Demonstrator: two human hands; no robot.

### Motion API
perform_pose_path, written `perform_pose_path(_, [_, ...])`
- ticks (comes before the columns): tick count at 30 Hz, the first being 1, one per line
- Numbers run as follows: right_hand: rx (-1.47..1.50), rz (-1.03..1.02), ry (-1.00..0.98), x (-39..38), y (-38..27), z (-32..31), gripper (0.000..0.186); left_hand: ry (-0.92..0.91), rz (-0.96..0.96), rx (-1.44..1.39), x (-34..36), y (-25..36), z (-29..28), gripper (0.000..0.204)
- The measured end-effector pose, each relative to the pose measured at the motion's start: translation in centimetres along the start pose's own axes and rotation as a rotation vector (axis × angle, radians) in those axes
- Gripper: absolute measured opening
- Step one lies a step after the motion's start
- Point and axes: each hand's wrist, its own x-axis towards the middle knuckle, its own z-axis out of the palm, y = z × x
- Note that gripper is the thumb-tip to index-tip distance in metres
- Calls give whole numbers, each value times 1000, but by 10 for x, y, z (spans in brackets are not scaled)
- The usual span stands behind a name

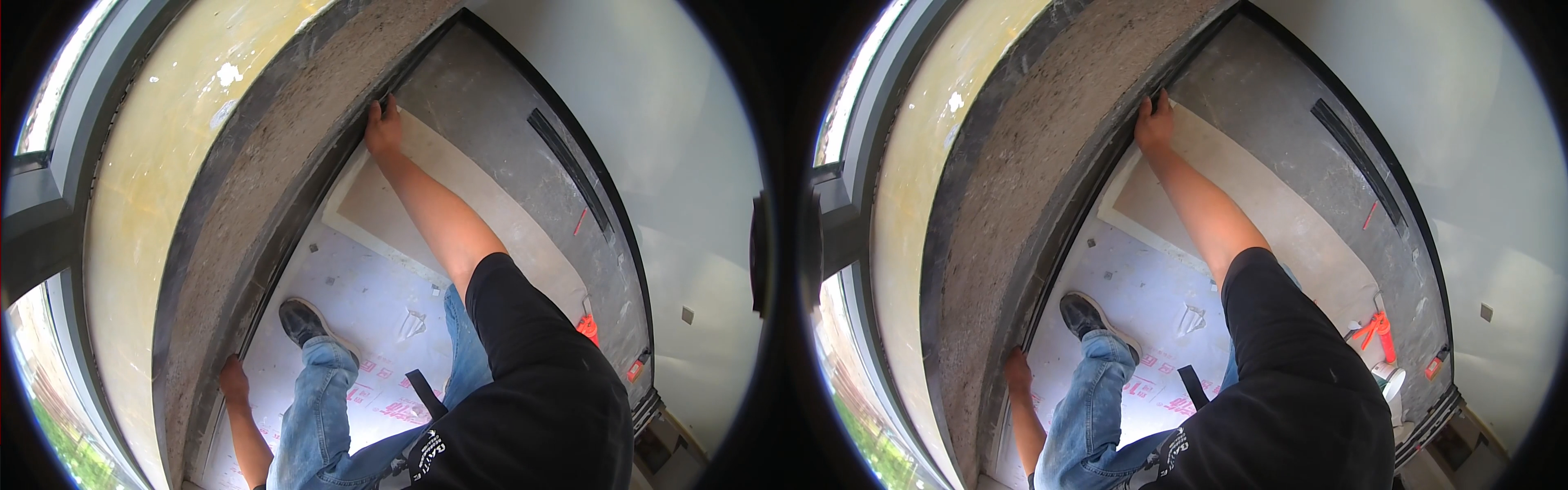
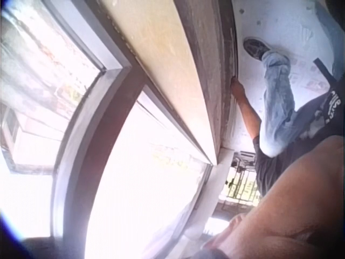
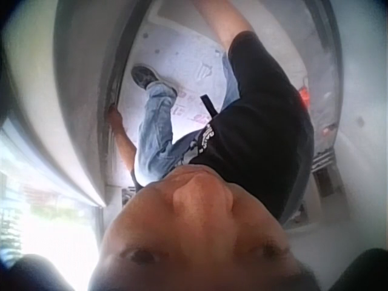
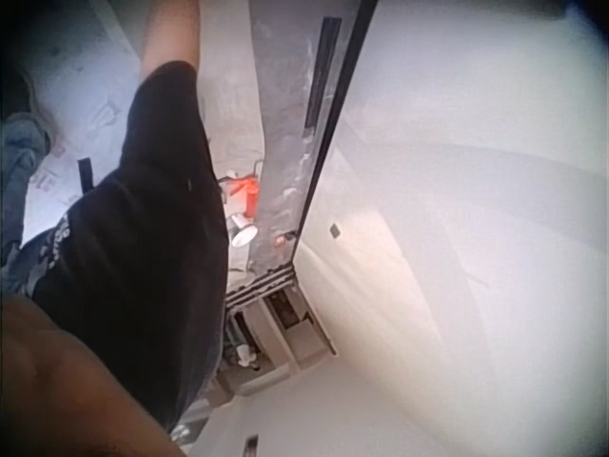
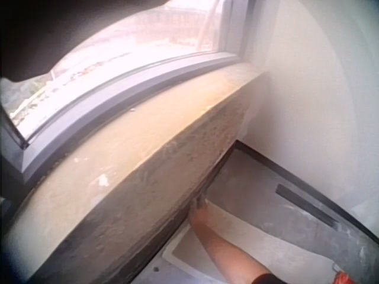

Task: The person is installing a black metal trim piece along the base of a window frame during interior renovation.

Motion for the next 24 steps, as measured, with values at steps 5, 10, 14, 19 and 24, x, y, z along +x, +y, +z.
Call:
perform_pose_path(5, [13,2,10,2,-2,-1,61,-92,-36,22,0,-2,-9,17])
perform_pose_path(10, [31,22,-13,-1,-7,-3,60,-92,-84,-1,-13,7,-28,18])
perform_pose_path(14, [46,15,-1,4,-7,-3,60,-84,-85,30,-13,10,-33,18])
perform_pose_path(19, [57,50,3,0,-13,-2,59,-114,-67,62,-21,8,-39,19])
perform_pose_path(24, [46,71,10,1,-15,-1,59,-75,-46,69,-23,5,-36,19])
